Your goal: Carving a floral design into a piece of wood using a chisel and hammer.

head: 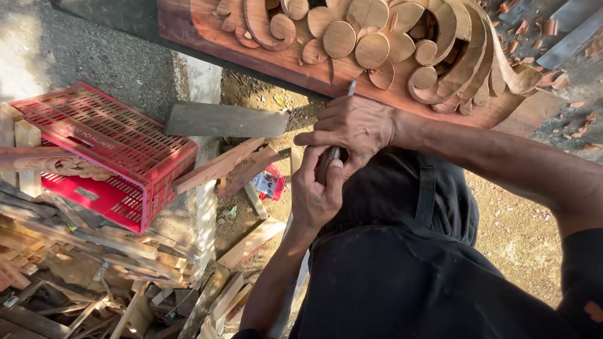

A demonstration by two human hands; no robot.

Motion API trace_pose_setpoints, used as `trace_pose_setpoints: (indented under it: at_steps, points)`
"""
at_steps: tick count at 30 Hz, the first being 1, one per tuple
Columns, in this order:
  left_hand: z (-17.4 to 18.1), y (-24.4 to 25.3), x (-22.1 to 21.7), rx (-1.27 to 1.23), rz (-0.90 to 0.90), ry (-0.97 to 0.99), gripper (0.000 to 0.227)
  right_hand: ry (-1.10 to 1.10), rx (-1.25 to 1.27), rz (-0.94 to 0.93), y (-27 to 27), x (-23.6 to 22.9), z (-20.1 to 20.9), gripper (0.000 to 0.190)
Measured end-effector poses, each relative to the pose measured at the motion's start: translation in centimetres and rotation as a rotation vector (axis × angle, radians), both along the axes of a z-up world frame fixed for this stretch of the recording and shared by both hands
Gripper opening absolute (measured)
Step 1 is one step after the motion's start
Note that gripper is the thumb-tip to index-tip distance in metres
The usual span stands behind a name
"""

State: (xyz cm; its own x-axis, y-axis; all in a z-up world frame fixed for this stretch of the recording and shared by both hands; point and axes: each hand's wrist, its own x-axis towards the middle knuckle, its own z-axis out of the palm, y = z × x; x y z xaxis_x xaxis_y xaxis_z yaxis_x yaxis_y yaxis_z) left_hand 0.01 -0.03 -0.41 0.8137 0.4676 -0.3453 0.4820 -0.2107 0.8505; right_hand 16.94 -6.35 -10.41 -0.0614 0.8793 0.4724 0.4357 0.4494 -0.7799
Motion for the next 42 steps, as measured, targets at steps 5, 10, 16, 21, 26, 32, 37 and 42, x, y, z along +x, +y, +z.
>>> trace_pose_setpoints:
  at_steps: [5,10,16,21,26,32,37,42]
  points:
    - [-0.7,0.6,0.3,0.017,0.019,-0.004,0.031,0.062,-0.052,0.018,0.6,0.4,0.3,0.077]
    - [-0.6,0.8,0.5,0.149,-0.045,-0.018,0.029,0.053,-0.090,0.003,0.7,0.4,0.2,0.063]
    - [-0.9,1.8,1.0,0.098,-0.049,0.010,0.027,0.088,-0.119,0.009,1.0,0.6,0.1,0.047]
    - [-1.2,2.7,1.5,0.088,-0.091,-0.046,0.025,0.107,-0.150,0.002,1.2,0.8,0.2,0.044]
    - [-1.2,3.4,1.8,0.071,-0.134,-0.042,0.024,0.114,-0.165,-0.031,1.3,0.9,0.2,0.044]
    - [-0.4,2.1,1.0,0.099,-0.123,-0.030,0.022,0.119,-0.063,0.019,1.4,0.7,0.0,0.048]
    - [-0.3,1.8,1.8,0.124,-0.110,-0.015,0.022,0.126,-0.095,0.021,1.1,0.8,-0.3,0.049]
    - [0.2,1.8,1.6,0.085,-0.100,-0.018,0.024,0.139,-0.122,0.013,1.3,0.6,-0.3,0.049]
